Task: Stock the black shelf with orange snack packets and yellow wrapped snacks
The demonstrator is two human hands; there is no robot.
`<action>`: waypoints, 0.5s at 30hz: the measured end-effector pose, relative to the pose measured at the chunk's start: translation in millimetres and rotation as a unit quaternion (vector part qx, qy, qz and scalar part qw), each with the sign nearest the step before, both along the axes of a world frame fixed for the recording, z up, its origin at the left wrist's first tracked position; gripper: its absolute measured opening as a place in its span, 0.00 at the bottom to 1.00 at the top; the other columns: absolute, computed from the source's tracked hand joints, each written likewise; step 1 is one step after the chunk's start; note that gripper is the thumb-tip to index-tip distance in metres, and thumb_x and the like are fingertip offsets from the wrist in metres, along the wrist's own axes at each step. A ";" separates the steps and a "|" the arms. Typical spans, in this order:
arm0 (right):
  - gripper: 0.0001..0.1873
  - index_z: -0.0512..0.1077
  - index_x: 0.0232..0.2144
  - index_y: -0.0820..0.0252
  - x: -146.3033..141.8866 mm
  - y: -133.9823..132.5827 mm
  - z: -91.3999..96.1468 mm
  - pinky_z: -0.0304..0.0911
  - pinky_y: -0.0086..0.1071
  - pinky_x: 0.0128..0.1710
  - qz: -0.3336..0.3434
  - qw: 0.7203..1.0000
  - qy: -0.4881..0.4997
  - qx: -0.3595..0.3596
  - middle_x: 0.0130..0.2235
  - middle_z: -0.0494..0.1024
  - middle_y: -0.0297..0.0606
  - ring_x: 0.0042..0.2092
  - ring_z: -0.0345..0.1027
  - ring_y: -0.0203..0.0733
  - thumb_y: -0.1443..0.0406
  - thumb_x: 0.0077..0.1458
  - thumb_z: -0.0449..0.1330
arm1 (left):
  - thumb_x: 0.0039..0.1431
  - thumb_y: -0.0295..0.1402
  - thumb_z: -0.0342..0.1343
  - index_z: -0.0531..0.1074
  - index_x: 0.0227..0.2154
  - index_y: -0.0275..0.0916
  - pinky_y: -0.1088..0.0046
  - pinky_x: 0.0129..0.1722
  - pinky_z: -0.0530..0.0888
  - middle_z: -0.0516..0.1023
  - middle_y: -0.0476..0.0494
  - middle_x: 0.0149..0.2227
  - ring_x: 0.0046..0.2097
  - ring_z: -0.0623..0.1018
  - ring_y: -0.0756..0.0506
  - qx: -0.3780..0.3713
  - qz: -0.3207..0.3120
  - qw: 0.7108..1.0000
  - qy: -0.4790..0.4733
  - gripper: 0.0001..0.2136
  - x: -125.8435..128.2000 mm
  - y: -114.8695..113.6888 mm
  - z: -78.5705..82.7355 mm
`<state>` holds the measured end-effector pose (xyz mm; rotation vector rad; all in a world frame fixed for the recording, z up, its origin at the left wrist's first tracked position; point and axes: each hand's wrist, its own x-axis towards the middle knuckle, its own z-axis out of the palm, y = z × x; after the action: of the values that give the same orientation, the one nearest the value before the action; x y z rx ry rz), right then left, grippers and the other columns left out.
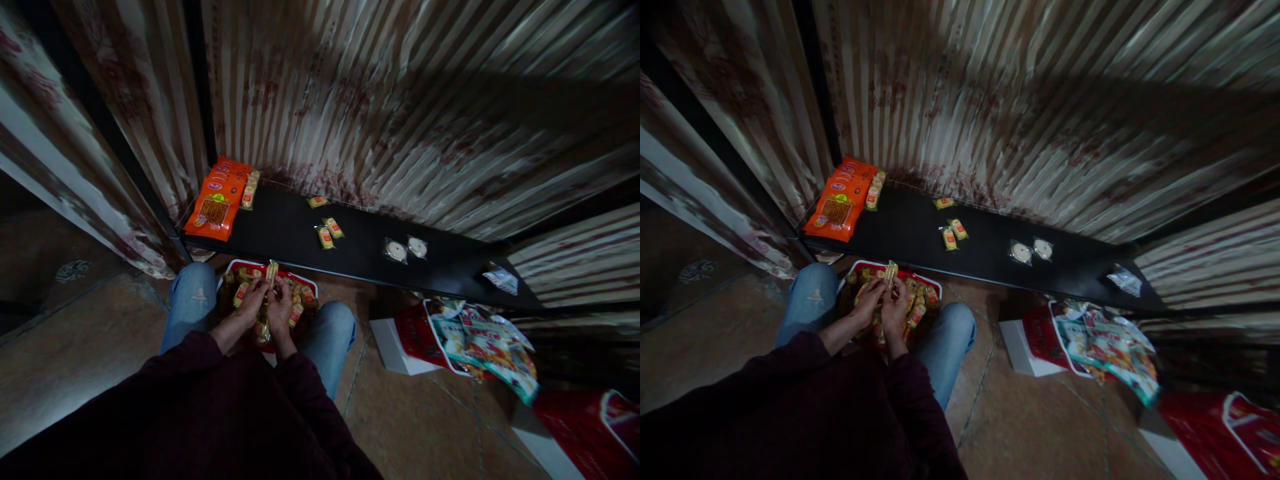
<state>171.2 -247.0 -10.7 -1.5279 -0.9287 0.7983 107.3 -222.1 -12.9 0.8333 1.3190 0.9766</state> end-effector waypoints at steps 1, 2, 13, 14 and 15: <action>0.18 0.69 0.46 0.60 -0.2 -0.2 0.4 0.64 0.35 0.48 -0.005 1.000 -0.021 -0.004 0.48 0.73 0.43 0.46 0.68 0.40 0.61 0.54 0.53 | 0.52 0.40 0.52 0.71 0.34 0.40 0.73 0.43 0.71 0.77 0.44 0.40 0.42 0.76 0.47 -0.005 -0.003 1.000 -0.005 0.11 -0.2 0.1 1.5; 0.17 0.69 0.45 0.60 -0.4 -0.4 1.0 0.64 0.35 0.49 -0.011 0.999 -0.043 -0.009 0.47 0.73 0.43 0.46 0.68 0.40 0.62 0.54 0.53 | 0.51 0.41 0.53 0.71 0.34 0.40 0.73 0.43 0.71 0.77 0.44 0.40 0.42 0.76 0.47 -0.010 -0.003 1.000 -0.011 0.11 -0.2 0.2 3.1; 0.17 0.69 0.47 0.59 0.4 -4.1 4.5 0.64 0.36 0.47 -0.007 0.997 -0.076 0.018 0.47 0.74 0.42 0.47 0.68 0.41 0.62 0.55 0.52 | 0.44 0.41 0.61 0.75 0.31 0.41 0.70 0.42 0.70 0.79 0.44 0.35 0.42 0.76 0.44 -0.054 0.063 0.991 -0.104 0.12 0.2 3.3 12.5; 0.18 0.69 0.48 0.59 1.1 -4.4 3.5 0.64 0.36 0.47 -0.006 0.998 -0.065 0.018 0.47 0.74 0.42 0.47 0.68 0.41 0.63 0.56 0.52 | 0.45 0.40 0.61 0.75 0.31 0.41 0.70 0.42 0.70 0.80 0.44 0.35 0.42 0.76 0.44 -0.056 0.066 0.990 -0.109 0.11 -0.3 4.1 12.0; 0.18 0.68 0.48 0.59 1.8 -4.6 2.6 0.64 0.37 0.48 -0.008 0.998 -0.058 0.018 0.48 0.74 0.42 0.48 0.68 0.41 0.63 0.56 0.51 | 0.45 0.39 0.61 0.75 0.30 0.41 0.70 0.42 0.70 0.80 0.45 0.35 0.43 0.76 0.44 -0.059 0.071 0.989 -0.111 0.10 -0.7 4.9 11.0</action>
<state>173.0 -251.6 -8.1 -1.5614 -1.0093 0.6831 106.6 -217.2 -1.9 0.5290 1.2421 1.0608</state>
